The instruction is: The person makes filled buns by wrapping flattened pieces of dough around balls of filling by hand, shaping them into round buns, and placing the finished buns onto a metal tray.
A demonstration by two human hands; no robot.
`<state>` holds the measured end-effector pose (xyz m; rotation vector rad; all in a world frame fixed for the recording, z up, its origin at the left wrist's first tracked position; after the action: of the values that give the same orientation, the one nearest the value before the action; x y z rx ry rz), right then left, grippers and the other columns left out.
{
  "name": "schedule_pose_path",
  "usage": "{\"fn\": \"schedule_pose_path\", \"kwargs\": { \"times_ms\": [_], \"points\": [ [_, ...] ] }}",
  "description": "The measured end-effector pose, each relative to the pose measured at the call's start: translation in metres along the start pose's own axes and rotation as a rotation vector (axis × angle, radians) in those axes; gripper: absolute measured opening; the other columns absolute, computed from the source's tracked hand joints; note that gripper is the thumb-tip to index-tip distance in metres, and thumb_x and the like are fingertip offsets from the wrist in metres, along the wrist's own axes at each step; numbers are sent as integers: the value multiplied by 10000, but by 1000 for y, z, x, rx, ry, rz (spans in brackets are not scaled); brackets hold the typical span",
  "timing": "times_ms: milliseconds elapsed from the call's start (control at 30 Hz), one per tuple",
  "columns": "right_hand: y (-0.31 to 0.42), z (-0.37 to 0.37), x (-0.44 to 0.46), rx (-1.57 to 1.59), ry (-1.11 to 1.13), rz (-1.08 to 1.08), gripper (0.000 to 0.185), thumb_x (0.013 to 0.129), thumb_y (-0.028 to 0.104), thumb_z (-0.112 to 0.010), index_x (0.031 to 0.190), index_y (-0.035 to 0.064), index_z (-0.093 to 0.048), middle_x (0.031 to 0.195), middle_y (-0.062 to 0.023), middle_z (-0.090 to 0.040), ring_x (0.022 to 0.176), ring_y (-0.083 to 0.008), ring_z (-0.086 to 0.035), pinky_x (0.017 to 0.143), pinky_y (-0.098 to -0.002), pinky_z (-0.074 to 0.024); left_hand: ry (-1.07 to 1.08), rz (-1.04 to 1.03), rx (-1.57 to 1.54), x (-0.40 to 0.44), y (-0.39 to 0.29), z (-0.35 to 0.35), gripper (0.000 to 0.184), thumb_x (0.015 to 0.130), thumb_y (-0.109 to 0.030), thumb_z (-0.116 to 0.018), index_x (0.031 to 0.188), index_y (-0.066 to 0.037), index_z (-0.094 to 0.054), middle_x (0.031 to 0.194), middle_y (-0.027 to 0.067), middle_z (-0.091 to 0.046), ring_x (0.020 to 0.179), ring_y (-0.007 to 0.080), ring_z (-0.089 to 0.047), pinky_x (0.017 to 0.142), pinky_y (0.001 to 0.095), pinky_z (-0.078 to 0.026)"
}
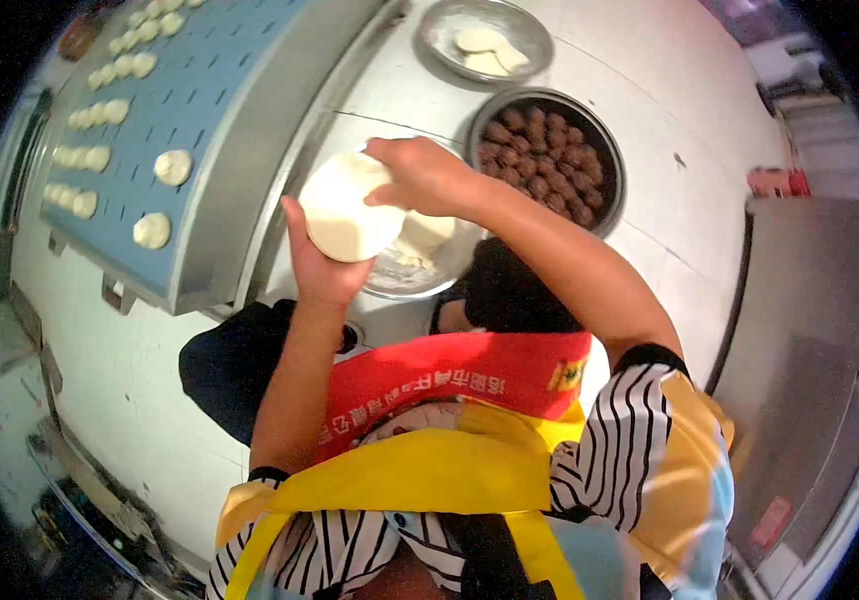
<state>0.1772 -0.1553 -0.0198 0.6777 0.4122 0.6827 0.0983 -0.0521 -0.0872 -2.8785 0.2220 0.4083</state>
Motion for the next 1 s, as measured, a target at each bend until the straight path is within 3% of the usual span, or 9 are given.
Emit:
{"fn": "schedule_pose_path", "kwargs": {
  "times_ms": [33,133,233,333,433,567,700,867,1000],
  "points": [
    [-1,3,-7,-119,-22,-7,477,765,223,-719,1149,15,-526,897,-231,-642,879,-396,-618,784,-449,-484,-36,45,67,1,6,3,645,950,-531,-408,1380,-51,-387,1372,124,-471,1266,289,-447,1074,457,-338],
    [-4,25,-29,-168,-4,35,524,769,237,-721,1210,53,-507,876,-213,-653,884,-381,-627,795,-435,-484,10,88,113,7,16,-9,603,959,-483,-426,1379,-50,-387,1368,126,-473,1268,286,-447,1075,449,-337],
    [-75,77,-51,361,-297,-14,494,842,228,-690,1285,85,-524,941,-32,-648,832,-112,-615,748,-276,-511,178,98,10,19,15,-18,629,968,-513,-366,1402,-58,-366,1395,153,-442,1280,316,-429,1090,477,-308],
    [-209,100,-99,469,-647,-416,427,898,286,-631,1216,9,-563,914,-62,-650,838,-128,-619,726,-273,-507,193,119,-24,33,6,0,676,961,-555,-331,1428,-66,-339,1435,160,-398,1308,334,-392,1109,502,-265],
    [-327,50,-157,262,-559,-905,344,846,292,-693,1002,-9,-637,847,-109,-675,805,-164,-634,722,-316,-490,189,161,-107,44,4,20,696,948,-566,-364,1427,-61,-339,1448,155,-382,1330,326,-364,1118,506,-244],
    [-452,-48,-208,183,-400,-944,473,783,385,-735,1024,-11,-639,958,-172,-681,921,-336,-645,819,-404,-488,-154,107,23,58,0,71,682,932,-545,-429,1413,-65,-367,1455,138,-378,1342,312,-346,1129,501,-217],
    [-465,-75,-189,186,-410,-1071,572,762,371,-748,1183,19,-584,1180,-196,-613,1123,-352,-566,936,-401,-455,-158,183,57,69,9,90,647,934,-530,-439,1406,-90,-385,1453,118,-386,1340,312,-351,1127,501,-223],
    [-438,-75,-64,-151,-251,-682,720,797,330,-709,1410,156,-372,1422,-185,-404,1255,-353,-454,1000,-443,-420,-391,182,143,82,19,114,642,927,-531,-451,1408,-112,-383,1453,115,-383,1334,319,-358,1120,515,-232],
    [-433,-84,3,-238,9,-823,569,893,227,-557,1423,239,-351,1445,-187,-372,1259,-391,-440,1009,-473,-406,-359,210,115,90,27,119,625,953,-518,-402,1415,-100,-359,1443,119,-385,1329,315,-359,1104,515,-261]
  ]
}}
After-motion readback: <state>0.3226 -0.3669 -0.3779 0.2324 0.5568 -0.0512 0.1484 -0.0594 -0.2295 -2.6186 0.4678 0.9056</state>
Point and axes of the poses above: each hand's wrist, its own x-axis towards the middle knuckle, its own z-axis out of the back of the hand, y = z × x, the point moved 6 cm from there along x, towards the middle knuckle
